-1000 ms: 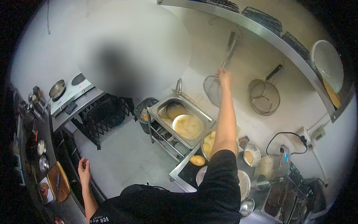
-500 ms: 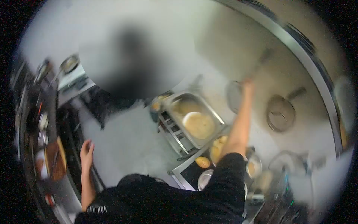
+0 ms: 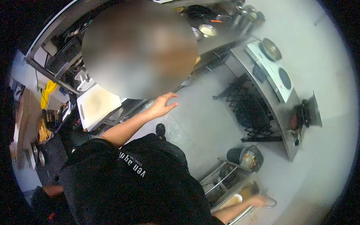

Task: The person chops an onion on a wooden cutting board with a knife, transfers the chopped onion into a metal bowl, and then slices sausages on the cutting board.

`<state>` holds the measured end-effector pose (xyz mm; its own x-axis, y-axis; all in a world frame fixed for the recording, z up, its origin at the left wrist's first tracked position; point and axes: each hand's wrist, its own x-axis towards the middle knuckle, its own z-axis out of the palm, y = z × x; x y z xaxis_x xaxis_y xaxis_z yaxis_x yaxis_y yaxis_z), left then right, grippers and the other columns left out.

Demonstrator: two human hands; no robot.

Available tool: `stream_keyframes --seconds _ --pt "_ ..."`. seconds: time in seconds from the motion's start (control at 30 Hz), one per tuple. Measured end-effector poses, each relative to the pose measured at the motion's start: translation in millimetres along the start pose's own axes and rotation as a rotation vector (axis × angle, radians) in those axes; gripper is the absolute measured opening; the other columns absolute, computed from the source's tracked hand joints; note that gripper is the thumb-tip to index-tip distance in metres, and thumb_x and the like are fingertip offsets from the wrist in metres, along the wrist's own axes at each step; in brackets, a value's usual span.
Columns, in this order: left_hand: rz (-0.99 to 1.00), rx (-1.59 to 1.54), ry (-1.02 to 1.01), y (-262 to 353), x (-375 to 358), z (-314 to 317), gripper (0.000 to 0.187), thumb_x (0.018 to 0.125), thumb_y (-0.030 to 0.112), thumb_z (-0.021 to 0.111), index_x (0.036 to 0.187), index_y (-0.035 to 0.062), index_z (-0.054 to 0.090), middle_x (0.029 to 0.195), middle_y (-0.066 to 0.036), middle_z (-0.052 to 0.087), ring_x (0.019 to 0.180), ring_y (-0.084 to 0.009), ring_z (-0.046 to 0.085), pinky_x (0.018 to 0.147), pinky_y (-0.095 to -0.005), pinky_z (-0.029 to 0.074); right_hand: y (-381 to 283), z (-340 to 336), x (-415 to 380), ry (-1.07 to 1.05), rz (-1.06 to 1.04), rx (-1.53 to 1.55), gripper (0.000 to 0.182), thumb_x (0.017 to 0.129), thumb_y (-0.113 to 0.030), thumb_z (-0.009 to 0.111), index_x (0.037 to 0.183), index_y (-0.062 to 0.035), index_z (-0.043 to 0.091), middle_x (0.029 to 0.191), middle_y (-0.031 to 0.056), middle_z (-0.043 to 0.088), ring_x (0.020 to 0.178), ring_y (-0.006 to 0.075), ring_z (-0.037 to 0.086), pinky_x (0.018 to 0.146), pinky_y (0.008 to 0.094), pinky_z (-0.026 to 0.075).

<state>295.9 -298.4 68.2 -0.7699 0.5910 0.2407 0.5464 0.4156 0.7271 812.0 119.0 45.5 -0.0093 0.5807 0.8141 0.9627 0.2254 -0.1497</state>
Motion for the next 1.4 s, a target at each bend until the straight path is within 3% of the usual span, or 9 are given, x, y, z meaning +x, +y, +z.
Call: stream_keyframes --seconds 0.13,0.17,0.2,0.27,0.47,0.83,1.0,1.17,1.4 --pt "-0.135 0.009 0.238 -59.7 22.0 -41.4 0.033 0.082 0.024 0.064 0.105 0.0010 0.062 0.111 -0.018 0.059 0.107 -0.0337 0.054 0.093 -0.0391 0.043 -232.7 70.7 -99.0 -0.559 -0.469 0.422 0.022 0.081 -0.008 0.054 0.098 0.0010 0.065 0.087 0.0164 0.066 0.079 0.0296 0.063 0.070 0.0378 0.050" --pt "-0.110 0.047 0.301 -82.5 30.6 -43.9 0.033 0.082 0.024 0.064 0.104 -0.0002 0.062 0.110 -0.018 0.060 0.108 -0.0342 0.054 0.093 -0.0390 0.043 -312.0 72.4 -126.3 -1.005 -0.151 0.812 0.026 0.078 -0.008 0.058 0.102 -0.0012 0.063 0.095 0.0178 0.064 0.088 0.0309 0.062 0.076 0.0404 0.049" --pt "-0.143 0.067 0.302 -98.8 44.4 -46.0 0.033 0.082 0.023 0.065 0.104 -0.0006 0.062 0.110 -0.018 0.060 0.107 -0.0342 0.055 0.093 -0.0394 0.043 -379.8 67.7 -148.4 -0.723 -0.886 0.841 0.026 0.078 -0.006 0.059 0.104 -0.0036 0.062 0.104 0.0170 0.061 0.100 0.0307 0.057 0.087 0.0443 0.045" --pt "-0.200 0.078 0.287 -119.0 64.8 -47.1 0.033 0.082 0.023 0.065 0.104 -0.0009 0.062 0.110 -0.018 0.060 0.107 -0.0343 0.055 0.092 -0.0398 0.044 -511.4 14.3 -146.4 -0.637 -1.299 0.955 0.021 0.079 -0.007 0.060 0.100 -0.0048 0.063 0.107 0.0120 0.059 0.107 0.0307 0.052 0.097 0.0471 0.037" --pt "-0.125 0.406 -0.134 -162.8 153.8 2.0 0.093 0.077 0.050 0.066 0.132 -0.0169 0.031 0.142 -0.033 0.026 0.136 -0.0433 0.022 0.111 -0.0426 0.023 -737.7 46.5 -160.1 -0.663 -1.271 1.128 0.030 0.081 -0.005 0.053 0.110 -0.0014 0.059 0.115 0.0163 0.057 0.108 0.0334 0.053 0.095 0.0429 0.041" --pt "-0.530 0.775 -0.238 -182.4 155.9 -7.2 0.102 0.079 0.059 0.057 0.143 -0.0070 0.014 0.151 -0.025 0.008 0.141 -0.0372 0.008 0.113 -0.0438 0.015 -832.9 133.4 -131.9 -0.915 -1.777 0.920 0.046 0.082 -0.014 0.053 0.127 -0.0059 0.050 0.115 0.0170 0.053 0.112 0.0333 0.050 0.088 0.0408 0.045" --pt "-0.773 0.545 -0.413 -146.9 230.3 -55.9 0.053 0.085 0.041 0.058 0.118 -0.0013 0.055 0.129 -0.025 0.047 0.124 -0.0371 0.042 0.104 -0.0481 0.033 -829.8 182.7 -99.1 -1.423 -1.432 1.193 0.037 0.088 -0.025 0.050 0.118 -0.0026 0.054 0.108 0.0221 0.055 0.097 0.0397 0.057 0.079 0.0465 0.047" --pt "-0.396 0.417 0.528 -231.7 394.9 -59.9 0.018 0.086 0.015 0.055 0.088 -0.0022 0.061 0.088 -0.024 0.060 0.086 -0.0417 0.056 0.077 -0.0466 0.045 -838.2 237.3 -87.8 -1.789 -1.248 1.031 0.040 0.094 -0.035 0.047 0.112 0.0000 0.054 0.090 0.0233 0.062 0.081 0.0391 0.062 0.070 0.0462 0.049" --pt "-0.711 1.084 0.152 -351.5 501.8 -17.0 0.020 0.083 0.016 0.051 0.091 0.0058 0.066 0.089 -0.012 0.067 0.086 -0.0228 0.064 0.077 -0.0392 0.044 -820.7 242.8 -24.0 -2.339 -1.042 0.707 0.030 0.095 -0.028 0.051 0.105 -0.0004 0.053 0.063 0.0062 0.057 0.044 0.0142 0.053 0.041 0.0298 0.043"
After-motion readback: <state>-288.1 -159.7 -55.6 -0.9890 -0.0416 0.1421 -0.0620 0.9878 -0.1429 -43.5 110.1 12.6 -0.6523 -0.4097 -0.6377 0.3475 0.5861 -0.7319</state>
